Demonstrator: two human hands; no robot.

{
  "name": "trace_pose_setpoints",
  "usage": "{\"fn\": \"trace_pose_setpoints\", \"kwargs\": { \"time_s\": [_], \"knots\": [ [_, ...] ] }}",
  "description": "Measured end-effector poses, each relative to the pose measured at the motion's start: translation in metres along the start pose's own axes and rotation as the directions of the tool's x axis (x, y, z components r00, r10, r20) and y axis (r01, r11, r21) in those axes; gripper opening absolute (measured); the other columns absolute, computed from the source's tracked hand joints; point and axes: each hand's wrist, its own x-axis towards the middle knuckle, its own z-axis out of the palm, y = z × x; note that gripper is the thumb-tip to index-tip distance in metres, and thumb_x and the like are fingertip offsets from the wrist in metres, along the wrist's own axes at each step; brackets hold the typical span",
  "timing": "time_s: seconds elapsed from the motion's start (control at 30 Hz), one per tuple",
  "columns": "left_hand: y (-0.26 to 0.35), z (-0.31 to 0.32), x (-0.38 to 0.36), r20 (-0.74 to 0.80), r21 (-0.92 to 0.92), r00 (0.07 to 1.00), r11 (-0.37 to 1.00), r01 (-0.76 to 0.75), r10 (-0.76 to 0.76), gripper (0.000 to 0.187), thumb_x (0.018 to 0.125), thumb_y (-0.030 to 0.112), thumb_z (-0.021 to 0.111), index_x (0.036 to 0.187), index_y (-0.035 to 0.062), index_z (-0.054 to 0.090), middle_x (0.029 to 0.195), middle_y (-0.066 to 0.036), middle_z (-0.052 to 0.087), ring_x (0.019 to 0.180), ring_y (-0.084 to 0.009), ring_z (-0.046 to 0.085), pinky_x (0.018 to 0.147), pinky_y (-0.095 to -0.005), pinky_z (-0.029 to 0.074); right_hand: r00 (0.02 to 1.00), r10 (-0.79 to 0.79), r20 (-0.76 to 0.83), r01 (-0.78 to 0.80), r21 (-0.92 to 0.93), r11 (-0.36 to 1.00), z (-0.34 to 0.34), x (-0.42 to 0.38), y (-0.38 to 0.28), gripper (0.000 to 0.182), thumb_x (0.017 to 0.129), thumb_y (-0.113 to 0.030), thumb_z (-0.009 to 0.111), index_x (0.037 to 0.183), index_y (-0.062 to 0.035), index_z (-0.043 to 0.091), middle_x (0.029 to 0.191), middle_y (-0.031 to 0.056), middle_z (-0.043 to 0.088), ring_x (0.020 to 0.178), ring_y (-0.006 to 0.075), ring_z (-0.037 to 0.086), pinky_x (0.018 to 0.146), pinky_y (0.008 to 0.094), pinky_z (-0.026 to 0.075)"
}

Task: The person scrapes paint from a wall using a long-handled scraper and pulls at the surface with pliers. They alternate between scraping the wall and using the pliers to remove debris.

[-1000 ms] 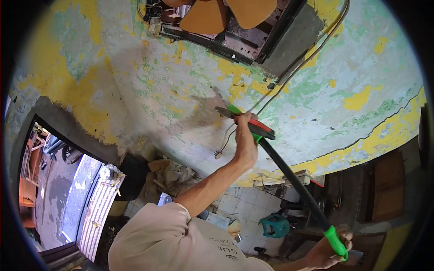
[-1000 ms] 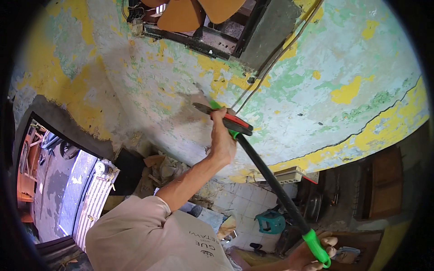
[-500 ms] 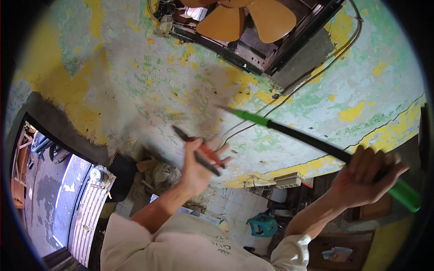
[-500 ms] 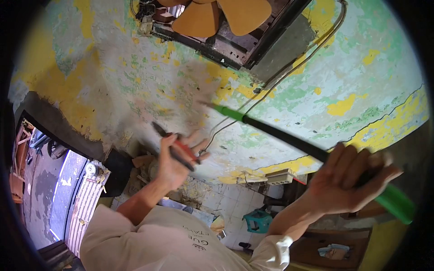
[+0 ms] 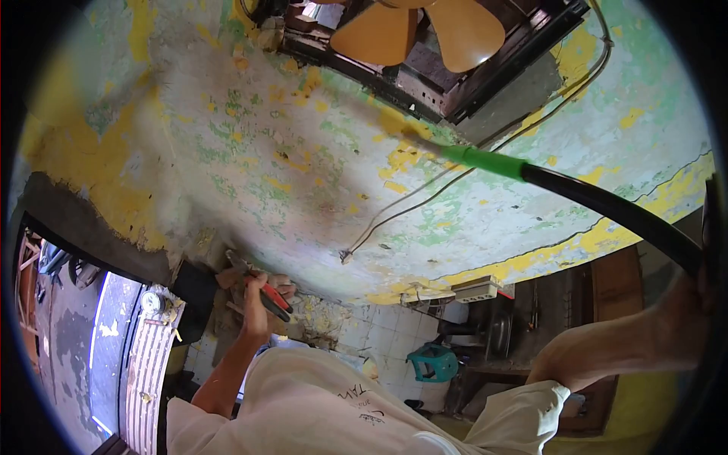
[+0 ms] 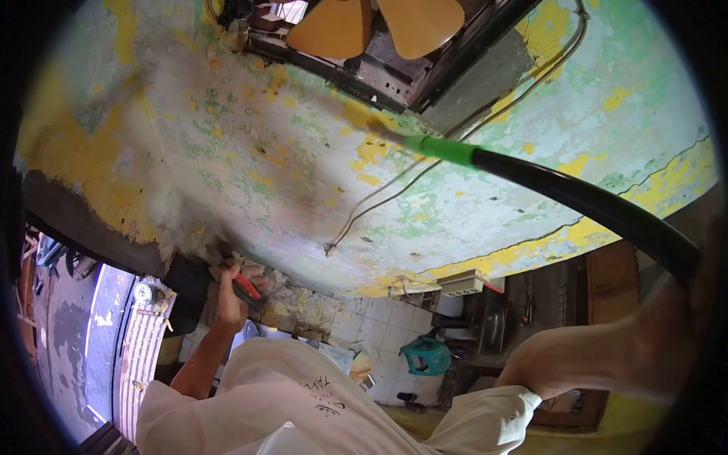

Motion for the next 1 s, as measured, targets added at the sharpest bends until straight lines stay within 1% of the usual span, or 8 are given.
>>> {"fn": "trace_pose_setpoints", "kwargs": {
  "time_s": [0.3, 0.47, 0.57, 0.6, 0.67, 0.73, 0.8, 1.0],
  "knots": [
    [-0.022, 0.048, -0.009, 0.245, 0.023, 0.970, 1.000, -0.015, 0.008, 0.024, 0.105, 0.030, 0.057, 0.099, 0.0069, 0.057, 0.098, -0.013, 0.070, 0.087, -0.0278, 0.072, 0.088, -0.0441, 0.059, 0.974, -0.028, -0.225, -0.016, -0.189, 0.982, 0.028, -0.021, -0.017, 0.051, 0.113, -0.042, 0.052, 0.070, -0.0185, 0.041, 0.049, -0.0089, 0.024, 0.043, 0.0054, 0.025, 0.042, 0.0229, 0.031],
    [-0.015, 0.060, -0.021, 0.378, 0.142, 0.926, 0.987, -0.072, 0.014, 0.023, 0.108, 0.027, 0.054, 0.104, 0.0050, 0.056, 0.082, -0.011, 0.065, 0.081, -0.0253, 0.069, 0.090, -0.0447, 0.057, 0.701, -0.187, -0.688, -0.048, -0.307, 0.951, 0.043, -0.075, -0.036, 0.034, 0.098, -0.010, 0.055, 0.066, -0.0047, 0.045, 0.062, -0.0005, 0.028, 0.054, 0.0140, 0.028, 0.063, 0.0268, 0.039],
    [-0.007, 0.068, -0.025, 0.415, 0.145, 0.910, 0.986, -0.079, 0.012, 0.025, 0.110, 0.026, 0.053, 0.122, 0.0042, 0.050, 0.078, -0.011, 0.064, 0.080, -0.0251, 0.069, 0.086, -0.0437, 0.058, 0.996, -0.026, -0.090, 0.065, 0.464, 0.883, 0.038, -0.087, -0.046, 0.032, 0.100, -0.009, 0.045, 0.069, -0.0134, 0.037, 0.062, -0.0002, 0.028, 0.054, 0.0119, 0.025, 0.056, 0.0289, 0.031],
    [-0.010, 0.069, -0.020, 0.410, 0.152, 0.912, 0.987, -0.057, -0.010, 0.030, 0.109, 0.025, 0.054, 0.130, 0.0043, 0.050, 0.078, -0.011, 0.064, 0.080, -0.0252, 0.068, 0.088, -0.0464, 0.058, 0.956, -0.137, -0.260, 0.100, -0.149, 0.984, 0.042, -0.081, -0.036, 0.036, 0.101, -0.012, 0.047, 0.067, -0.0155, 0.035, 0.061, -0.0003, 0.028, 0.054, 0.0111, 0.025, 0.056, 0.0278, 0.031],
    [-0.010, 0.074, -0.023, 0.416, 0.141, 0.909, 0.989, -0.047, -0.016, 0.035, 0.108, 0.024, 0.057, 0.136, 0.0037, 0.051, 0.080, -0.011, 0.067, 0.081, -0.0254, 0.070, 0.087, -0.0455, 0.060, 0.895, -0.311, -0.319, -0.004, -0.704, 0.710, 0.044, -0.080, -0.038, 0.040, 0.102, -0.014, 0.049, 0.066, -0.0176, 0.032, 0.060, -0.0004, 0.029, 0.054, 0.0103, 0.026, 0.056, 0.0267, 0.031],
    [-0.010, 0.086, -0.019, 0.453, 0.104, 0.891, 0.993, -0.054, 0.001, 0.031, 0.107, 0.022, 0.059, 0.132, 0.0033, 0.054, 0.080, -0.011, 0.068, 0.081, -0.0252, 0.071, 0.085, -0.0435, 0.060, 0.918, -0.075, -0.390, 0.027, -0.127, 0.992, 0.045, -0.088, -0.054, 0.043, 0.108, -0.021, 0.044, 0.066, -0.0182, 0.032, 0.058, -0.0020, 0.031, 0.051, 0.0100, 0.025, 0.053, 0.0263, 0.028],
    [-0.007, 0.099, -0.021, 0.496, 0.015, 0.868, 1.000, -0.011, 0.002, 0.019, 0.104, 0.016, 0.064, 0.118, 0.0028, 0.065, 0.082, -0.011, 0.071, 0.079, -0.0238, 0.073, 0.079, -0.0384, 0.060, 0.922, 0.038, -0.384, 0.039, 0.190, 0.981, 0.045, -0.093, -0.061, 0.045, 0.111, -0.024, 0.041, 0.067, -0.0184, 0.032, 0.057, -0.0027, 0.032, 0.050, 0.0098, 0.024, 0.051, 0.0260, 0.027],
    [0.027, 0.177, -0.029, 0.564, -0.031, 0.810, 0.976, 0.217, -0.162, 0.049, 0.106, 0.038, 0.067, 0.137, 0.0003, 0.062, 0.110, -0.012, 0.071, 0.077, -0.0155, 0.063, 0.071, -0.0303, 0.053, 0.918, -0.026, -0.397, 0.103, 0.173, 0.980, 0.071, -0.158, -0.079, 0.051, 0.115, -0.050, 0.040, 0.076, -0.0167, 0.036, 0.056, -0.0044, 0.030, 0.050, 0.0094, 0.030, 0.057, 0.0275, 0.037]
  ]
}}
